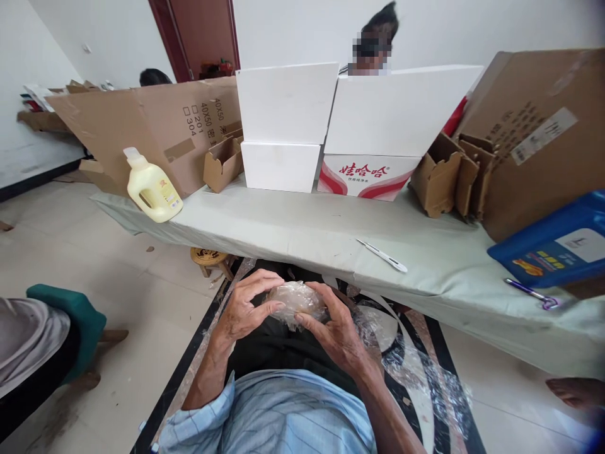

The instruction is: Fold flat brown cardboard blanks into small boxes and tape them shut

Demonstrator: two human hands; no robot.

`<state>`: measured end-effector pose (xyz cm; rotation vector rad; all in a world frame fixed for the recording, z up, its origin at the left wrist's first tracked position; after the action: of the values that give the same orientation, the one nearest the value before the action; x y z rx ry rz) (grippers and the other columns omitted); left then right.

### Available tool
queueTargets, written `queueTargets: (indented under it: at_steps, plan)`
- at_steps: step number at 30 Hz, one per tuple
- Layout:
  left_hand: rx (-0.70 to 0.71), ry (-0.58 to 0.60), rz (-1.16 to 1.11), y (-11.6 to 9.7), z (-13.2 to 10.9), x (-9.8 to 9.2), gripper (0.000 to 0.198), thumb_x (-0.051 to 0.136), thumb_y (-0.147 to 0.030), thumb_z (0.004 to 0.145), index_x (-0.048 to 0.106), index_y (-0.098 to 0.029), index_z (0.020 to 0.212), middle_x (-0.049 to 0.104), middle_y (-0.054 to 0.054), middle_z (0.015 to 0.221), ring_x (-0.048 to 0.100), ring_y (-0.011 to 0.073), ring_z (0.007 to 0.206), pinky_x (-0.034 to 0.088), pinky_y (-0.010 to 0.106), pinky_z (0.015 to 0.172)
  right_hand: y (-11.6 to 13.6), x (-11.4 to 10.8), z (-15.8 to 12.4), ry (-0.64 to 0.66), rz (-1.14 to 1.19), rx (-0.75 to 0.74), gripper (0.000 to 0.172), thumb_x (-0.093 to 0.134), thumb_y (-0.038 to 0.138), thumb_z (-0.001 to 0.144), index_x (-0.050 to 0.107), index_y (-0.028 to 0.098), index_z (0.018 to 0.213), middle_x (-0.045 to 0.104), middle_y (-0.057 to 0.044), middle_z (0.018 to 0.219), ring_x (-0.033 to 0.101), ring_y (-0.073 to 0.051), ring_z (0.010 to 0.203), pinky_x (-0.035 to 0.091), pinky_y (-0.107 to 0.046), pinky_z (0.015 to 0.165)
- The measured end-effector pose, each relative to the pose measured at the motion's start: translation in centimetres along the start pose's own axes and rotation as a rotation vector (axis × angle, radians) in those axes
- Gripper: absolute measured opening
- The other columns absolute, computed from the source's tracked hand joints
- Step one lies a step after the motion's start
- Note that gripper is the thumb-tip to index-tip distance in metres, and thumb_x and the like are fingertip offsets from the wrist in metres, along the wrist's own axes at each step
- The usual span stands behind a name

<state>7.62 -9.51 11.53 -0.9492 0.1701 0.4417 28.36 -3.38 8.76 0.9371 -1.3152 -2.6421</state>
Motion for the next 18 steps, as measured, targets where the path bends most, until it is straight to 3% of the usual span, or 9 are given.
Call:
queueTargets:
  at_steps: [5, 9, 12, 18]
  plan:
    - [0.014, -0.075, 0.079, -0.5, -0.2, -0.5, 0.019, 0.078, -0.026, 0.099, 0.085, -0.023, 0.117, 0.083, 0.01, 0.109, 0.077, 0.0228, 0.098, 0.063, 0.034, 0.087, -0.2, 0.1, 0.1, -0.027, 0.041, 0.014, 0.04, 0.074, 0.041, 0.1, 0.064, 0.027, 0.137, 0.074, -0.007, 0.127, 0.073, -0.025, 0.11, 0.062, -0.034, 0.093]
    - [0.017, -0.145, 0.126, -0.9, -0.2, -0.6, 0.016, 0.086, -0.025, 0.091, 0.085, -0.021, 0.107, 0.083, 0.008, 0.099, 0.076, 0.0209, 0.085, 0.062, 0.03, 0.073, -0.2, 0.0, 0.0, -0.064, 0.033, 0.013, 0.039, 0.074, 0.04, 0.1, 0.064, 0.028, 0.136, 0.074, -0.006, 0.125, 0.073, -0.023, 0.106, 0.061, -0.032, 0.09]
    - [0.026, -0.172, 0.166, -1.3, -0.1, -0.7, 0.002, 0.082, -0.021, 0.093, 0.083, -0.021, 0.094, 0.082, 0.007, 0.092, 0.077, 0.0202, 0.082, 0.062, 0.03, 0.074, -0.4, -0.3, 0.0, -0.116, -0.001, 0.035, 0.038, 0.074, 0.04, 0.1, 0.065, 0.026, 0.134, 0.074, -0.006, 0.123, 0.072, -0.023, 0.103, 0.061, -0.033, 0.089]
    - [0.007, -0.165, 0.154, -1.7, 0.1, -0.5, 0.016, 0.07, -0.017, 0.099, 0.077, -0.02, 0.084, 0.08, 0.006, 0.092, 0.075, 0.0182, 0.084, 0.058, 0.029, 0.078, -0.4, -0.4, 0.1, -0.138, -0.011, 0.048, 0.037, 0.074, 0.04, 0.099, 0.066, 0.026, 0.132, 0.075, -0.006, 0.123, 0.072, -0.023, 0.103, 0.06, -0.032, 0.087]
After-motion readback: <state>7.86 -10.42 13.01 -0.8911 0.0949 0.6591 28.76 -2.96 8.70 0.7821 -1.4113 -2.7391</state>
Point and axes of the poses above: each hand's wrist, its own z-axis towards the middle knuckle, its own x-axis out of the palm, y = z × x, the point moved 5 cm from there along z, towards the middle knuckle
